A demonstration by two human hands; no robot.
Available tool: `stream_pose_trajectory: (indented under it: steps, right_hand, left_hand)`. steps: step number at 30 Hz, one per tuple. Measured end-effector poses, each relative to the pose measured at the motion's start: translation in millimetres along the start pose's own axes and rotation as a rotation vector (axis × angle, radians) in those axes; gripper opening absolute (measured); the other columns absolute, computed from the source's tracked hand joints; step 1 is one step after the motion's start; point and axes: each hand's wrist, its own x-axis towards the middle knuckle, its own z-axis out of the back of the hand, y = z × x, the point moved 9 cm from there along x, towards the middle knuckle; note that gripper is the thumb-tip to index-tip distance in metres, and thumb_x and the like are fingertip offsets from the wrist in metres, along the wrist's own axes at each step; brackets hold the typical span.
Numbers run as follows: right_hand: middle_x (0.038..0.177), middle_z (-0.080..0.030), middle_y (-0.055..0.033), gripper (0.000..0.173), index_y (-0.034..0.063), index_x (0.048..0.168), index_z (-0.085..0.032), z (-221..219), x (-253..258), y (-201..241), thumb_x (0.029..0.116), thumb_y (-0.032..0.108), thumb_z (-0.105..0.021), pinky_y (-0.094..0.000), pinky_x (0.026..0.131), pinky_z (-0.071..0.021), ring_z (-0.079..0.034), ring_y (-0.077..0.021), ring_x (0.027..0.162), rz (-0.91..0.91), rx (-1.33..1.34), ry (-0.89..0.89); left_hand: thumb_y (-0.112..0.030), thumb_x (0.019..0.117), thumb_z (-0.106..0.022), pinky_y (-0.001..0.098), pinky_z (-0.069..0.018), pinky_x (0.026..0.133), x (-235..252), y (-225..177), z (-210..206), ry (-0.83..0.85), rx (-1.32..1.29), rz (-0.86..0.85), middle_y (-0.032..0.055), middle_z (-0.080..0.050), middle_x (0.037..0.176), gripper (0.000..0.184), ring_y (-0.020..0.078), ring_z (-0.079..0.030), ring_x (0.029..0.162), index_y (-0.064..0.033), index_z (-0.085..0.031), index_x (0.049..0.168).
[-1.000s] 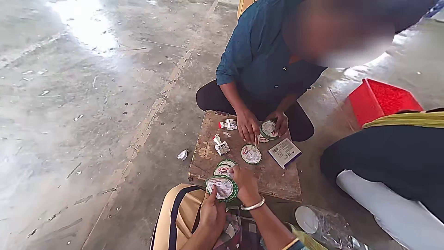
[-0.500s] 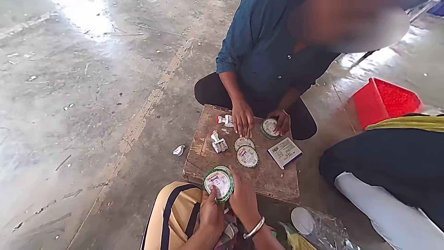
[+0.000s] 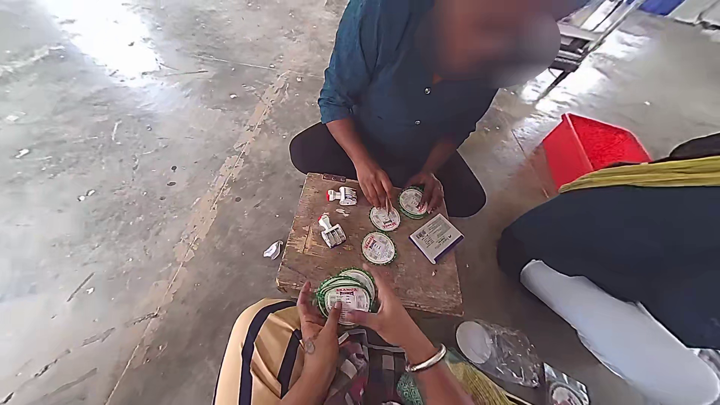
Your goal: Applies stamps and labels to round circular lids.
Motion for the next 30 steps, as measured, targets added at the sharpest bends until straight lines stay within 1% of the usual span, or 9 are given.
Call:
stream_pose_trajectory:
  steps: [3,6,9,15,18,20,23,27,30]
  right_hand:
    - [0.133,-0.062,-0.0178,0.071,-0.0070,0.147,-0.041,5,-16,17,0.0856,0.005,-0.075,-0.0262,0.100,-0.0541,-0.066,-0.0111,0.116,0.104,0.038,-0.231]
    - [0.121,-0.070,-0.0167,0.052,-0.0123,0.132,-0.055,9,-47,59,0.0866,0.008,-0.072,-0.0205,0.095,-0.0541,-0.067,-0.0045,0.110,0.513,-0.109,-0.506]
    - [0.115,-0.074,-0.0016,0.045,0.0036,0.128,-0.055,-9,-66,67,0.0904,0.018,-0.074,-0.0173,0.095,-0.0545,-0.067,0.0021,0.109,0.791,-0.141,-0.538]
    - [0.111,-0.075,-0.0060,0.035,0.0048,0.127,-0.057,-31,-60,45,0.0941,0.012,-0.067,-0.0218,0.099,-0.0531,-0.069,-0.0056,0.111,0.838,-0.195,-0.496]
    - [0.106,-0.074,-0.0136,0.030,-0.0080,0.120,-0.059,-18,-50,53,0.0914,0.003,-0.063,-0.0196,0.093,-0.0548,-0.071,-0.0055,0.103,0.733,-0.189,-0.556]
    - [0.116,-0.070,-0.0199,0.041,-0.0152,0.127,-0.054,-4,-34,57,0.0899,-0.001,-0.065,-0.0205,0.089,-0.0562,-0.070,-0.0066,0.100,0.544,-0.127,-0.511]
    - [0.130,-0.065,-0.0184,0.052,-0.0089,0.139,-0.049,2,-6,51,0.0942,0.008,-0.067,-0.0259,0.091,-0.0569,-0.069,-0.0103,0.107,0.309,-0.031,-0.270]
    - [0.121,-0.069,-0.0198,0.041,-0.0075,0.135,-0.058,39,30,45,0.1081,0.021,-0.046,-0.0402,0.096,-0.0549,-0.069,-0.0239,0.111,0.173,-0.324,-0.250]
    - [0.145,-0.056,-0.0216,0.045,0.0036,0.144,-0.057,79,68,28,0.1034,0.023,-0.059,-0.0533,0.114,-0.0382,-0.051,-0.0391,0.136,-0.035,-0.817,-0.277]
  left_hand:
    - [0.008,0.0932,-0.055,0.0281,-0.0605,0.087,0,-16,-13,0.119,0.011,-0.034,0.0121,-0.061,0.124,0.075,0.0112,-0.071,0.101,-0.0016,-0.016,0.157]
    - [-0.022,0.1092,-0.025,0.0368,-0.0576,0.088,-4,-21,-22,0.067,-0.193,0.173,0.0072,-0.063,0.120,0.045,0.0167,-0.068,0.105,-0.0091,-0.031,0.151]
    - [-0.053,0.1097,-0.009,0.0387,-0.0596,0.076,-12,-17,-25,-0.087,-0.448,0.348,0.0044,-0.071,0.100,0.062,0.0183,-0.072,0.090,-0.0122,-0.053,0.129]
    - [-0.053,0.1098,-0.012,0.0324,-0.0618,0.065,-8,-19,-32,-0.116,-0.498,0.380,0.0017,-0.073,0.075,0.065,0.0160,-0.074,0.069,-0.0139,-0.061,0.097]
    - [-0.058,0.1078,-0.019,0.0353,-0.0617,0.082,1,-25,-42,0.157,-0.429,0.256,0.0014,-0.075,0.099,0.057,0.0166,-0.074,0.093,-0.0147,-0.051,0.126]
    - [-0.034,0.1074,-0.044,0.0353,-0.0591,0.093,11,-28,-42,0.385,-0.261,0.118,0.0048,-0.069,0.117,0.049,0.0158,-0.070,0.106,-0.0029,-0.033,0.144]
    - [0.004,0.0989,-0.052,0.0263,-0.0617,0.083,23,-37,-33,0.294,0.084,0.048,0.0016,-0.075,0.093,0.018,0.0076,-0.073,0.085,0.0026,-0.059,0.115]
    - [-0.002,0.1064,-0.048,0.0299,-0.0632,0.075,42,-25,-6,0.080,0.070,0.172,0.0080,-0.075,0.090,0.015,0.0135,-0.074,0.080,0.0033,-0.059,0.114]
    - [-0.005,0.1077,-0.046,0.0307,-0.0633,0.072,46,-14,5,-0.048,-0.075,0.274,0.0097,-0.073,0.092,0.017,0.0154,-0.074,0.079,0.0028,-0.058,0.117]
